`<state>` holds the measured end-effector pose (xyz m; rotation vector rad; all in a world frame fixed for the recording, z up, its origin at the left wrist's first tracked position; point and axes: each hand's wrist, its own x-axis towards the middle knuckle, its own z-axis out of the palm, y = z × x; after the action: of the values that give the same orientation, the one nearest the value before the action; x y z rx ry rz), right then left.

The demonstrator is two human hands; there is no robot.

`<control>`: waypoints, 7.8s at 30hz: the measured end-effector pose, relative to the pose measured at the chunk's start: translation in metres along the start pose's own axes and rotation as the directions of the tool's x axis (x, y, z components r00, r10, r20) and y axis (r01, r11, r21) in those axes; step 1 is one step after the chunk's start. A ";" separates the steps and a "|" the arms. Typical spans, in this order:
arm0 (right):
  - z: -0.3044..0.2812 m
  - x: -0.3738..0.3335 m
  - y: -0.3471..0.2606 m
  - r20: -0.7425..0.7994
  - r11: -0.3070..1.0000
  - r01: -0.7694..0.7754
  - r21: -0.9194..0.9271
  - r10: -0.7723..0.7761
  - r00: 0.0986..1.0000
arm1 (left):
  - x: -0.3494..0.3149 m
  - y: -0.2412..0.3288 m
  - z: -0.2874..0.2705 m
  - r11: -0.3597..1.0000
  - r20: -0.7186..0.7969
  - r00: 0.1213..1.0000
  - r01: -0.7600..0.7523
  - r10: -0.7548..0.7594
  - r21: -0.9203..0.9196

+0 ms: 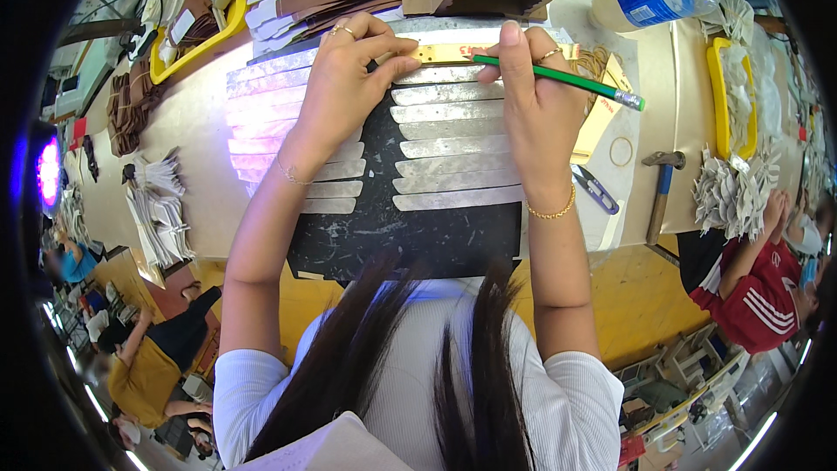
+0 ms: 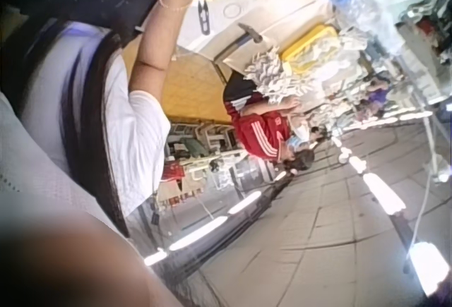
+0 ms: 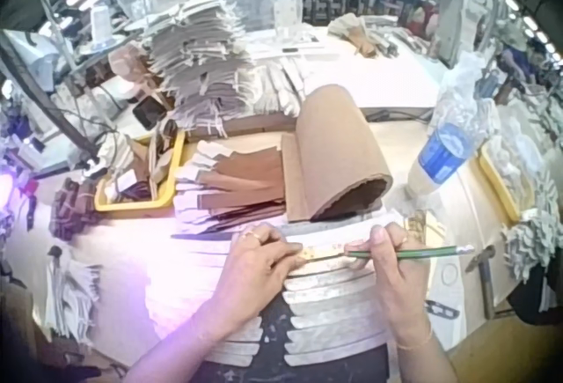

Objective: The person uses a hammer and a small metal tool to mark or indent a stack of white rectangular strips on a black mat. They then use a pencil and a small ruler to mark measurements on the strips. Finally, they gather the strips into a bundle and secure them with a rubber band.

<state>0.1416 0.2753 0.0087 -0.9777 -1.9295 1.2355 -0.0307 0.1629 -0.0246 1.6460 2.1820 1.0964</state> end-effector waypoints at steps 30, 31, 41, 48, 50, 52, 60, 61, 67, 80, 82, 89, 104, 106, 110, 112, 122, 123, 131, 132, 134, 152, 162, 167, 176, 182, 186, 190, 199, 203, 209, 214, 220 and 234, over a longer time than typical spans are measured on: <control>0.000 -0.009 0.002 0.035 0.998 -0.052 0.031 0.051 0.998 | 0.003 -0.004 0.002 0.999 0.070 0.997 0.039 -0.039 0.001; 0.001 -0.007 0.001 0.044 0.999 -0.053 0.010 0.052 0.998 | 0.003 -0.005 0.003 1.000 0.061 0.998 0.023 -0.024 0.010; 0.030 0.011 0.016 0.183 0.964 0.211 -0.161 -0.181 0.966 | 0.003 -0.006 0.007 0.999 0.006 1.000 -0.027 0.027 0.026; 0.034 0.010 0.016 0.158 0.951 0.213 -0.225 -0.181 0.971 | 0.004 -0.006 0.006 0.998 0.011 0.999 -0.047 0.046 0.040; 0.034 0.010 0.015 0.185 0.935 0.205 -0.289 -0.156 0.970 | 0.004 -0.006 0.006 0.998 0.013 0.999 -0.051 0.050 0.043; 0.035 0.010 0.014 0.177 0.916 0.257 -0.308 -0.210 0.961 | 0.005 -0.005 0.006 0.998 0.023 0.999 -0.048 0.047 0.047; 0.036 0.014 0.018 0.181 0.902 0.277 -0.331 -0.227 0.957 | 0.005 -0.004 0.005 0.998 0.025 0.999 -0.046 0.045 0.039; 0.036 0.014 0.018 0.184 0.896 0.286 -0.340 -0.235 0.955 | 0.005 -0.006 0.006 0.998 0.016 0.998 -0.054 0.054 0.042; 0.028 0.015 0.001 0.054 0.999 0.036 -0.026 -0.034 0.998 | 0.010 -0.006 -0.001 1.000 0.050 0.999 0.011 -0.010 -0.022; 0.010 0.009 -0.005 0.016 0.999 0.013 -0.031 -0.012 1.000 | 0.017 -0.015 0.000 0.999 0.065 0.998 0.014 -0.016 0.032; 0.009 0.008 -0.005 0.037 0.999 -0.002 -0.042 0.003 0.999 | 0.018 -0.014 0.000 0.999 0.070 0.997 0.019 -0.021 0.028; 0.009 0.008 -0.004 0.077 1.000 -0.012 -0.027 0.014 0.997 | 0.018 -0.016 0.001 1.000 0.066 0.998 0.023 -0.024 0.017; 0.039 0.027 0.016 0.155 0.949 0.211 -0.232 -0.178 0.972 | 0.022 -0.011 0.001 0.999 0.080 0.996 0.038 -0.041 0.030; 0.040 0.027 0.017 0.167 0.924 0.247 -0.293 -0.205 0.964 | 0.023 -0.009 0.000 0.998 0.092 0.995 0.039 -0.042 0.040; 0.042 0.027 0.014 0.176 0.894 0.280 -0.350 -0.231 0.957 | 0.024 -0.011 0.001 0.997 0.061 0.998 -0.012 0.008 0.070; 0.042 0.027 0.012 0.194 0.883 0.301 -0.361 -0.245 0.950 | 0.024 -0.011 0.001 0.998 0.070 0.998 -0.001 -0.003 0.057; 0.024 0.027 -0.005 0.215 0.979 0.142 -0.144 -0.109 0.971 | 0.020 -0.016 0.000 0.990 0.100 0.993 -0.076 0.064 0.117; 0.018 0.024 -0.011 0.194 0.991 0.116 -0.070 -0.101 0.976 | 0.018 -0.014 -0.002 0.984 0.081 0.990 -0.125 0.116 0.130; -0.035 -0.032 -0.029 0.433 0.612 0.634 -0.473 -0.466 0.772 | -0.044 0.031 -0.027 0.908 0.025 0.918 -0.396 0.397 0.133; -0.040 -0.048 -0.024 0.480 0.660 0.586 -0.470 -0.366 0.797 | -0.055 0.036 -0.026 0.905 0.056 0.914 -0.405 0.401 0.133; -0.048 -0.067 -0.013 0.464 0.742 0.497 -0.450 -0.281 0.840 | -0.071 0.047 -0.030 0.930 0.036 0.937 -0.349 0.347 0.119; -0.146 -0.078 0.098 -0.119 0.550 -0.035 -0.835 -0.118 0.986 | -0.195 0.025 -0.077 0.949 0.018 0.967 0.248 -0.256 0.193; -0.118 -0.046 0.095 0.337 0.206 0.365 -0.908 -0.158 0.928 | -0.185 0.022 -0.078 0.947 0.019 0.970 0.233 -0.243 0.222; -0.104 -0.046 0.057 0.227 0.706 0.355 -0.613 -0.273 0.935 | -0.178 0.015 -0.082 0.948 0.073 0.964 0.236 -0.257 0.214; -0.034 -0.101 0.008 0.572 0.728 0.542 -0.419 -0.252 0.781 | -0.174 0.017 -0.085 0.965 0.160 0.958 0.217 -0.240 0.148; -0.035 -0.102 0.008 0.632 0.710 0.561 -0.426 -0.210 0.746 | -0.165 0.008 -0.083 0.971 0.117 0.986 0.088 -0.116 0.222; -0.034 -0.087 0.008 0.613 0.680 0.576 -0.454 -0.231 0.756 | -0.158 0.006 -0.083 0.964 0.152 0.974 0.129 -0.167 0.231; -0.034 -0.083 0.004 0.618 0.664 0.576 -0.477 -0.213 0.757 | -0.151 0.015 -0.088 0.968 0.193 0.958 0.179 -0.212 0.176; -0.033 -0.069 0.008 0.650 0.657 0.606 -0.449 -0.225 0.726 | -0.146 0.011 -0.085 0.962 0.191 0.960 0.161 -0.204 0.220; -0.030 -0.060 0.005 0.645 0.663 0.591 -0.459 -0.209 0.735 | -0.134 0.007 -0.085 0.964 0.176 0.957 0.201 -0.232 0.176; -0.031 -0.065 0.001 0.679 0.709 0.552 -0.439 -0.141 0.721 | -0.133 0.005 -0.089 0.968 0.218 0.955 0.160 -0.201 0.192; -0.030 -0.064 -0.003 0.698 0.704 0.571 -0.422 -0.150 0.700 | -0.133 0.008 -0.090 0.951 0.267 0.914 0.280 -0.306 0.132; -0.029 -0.064 0.000 0.725 0.763 0.531 -0.369 -0.121 0.678 | -0.130 0.012 -0.090 0.956 0.253 0.922 0.272 -0.291 0.109; -0.026 -0.051 0.001 0.628 0.729 0.516 -0.449 -0.153 0.763 | -0.117 0.000 -0.082 0.982 0.199 0.972 0.093 -0.125 0.162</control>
<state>0.1894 0.2438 0.0109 -0.4755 -2.9346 0.7048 -0.0341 0.0220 0.0021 1.5965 2.2333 0.7087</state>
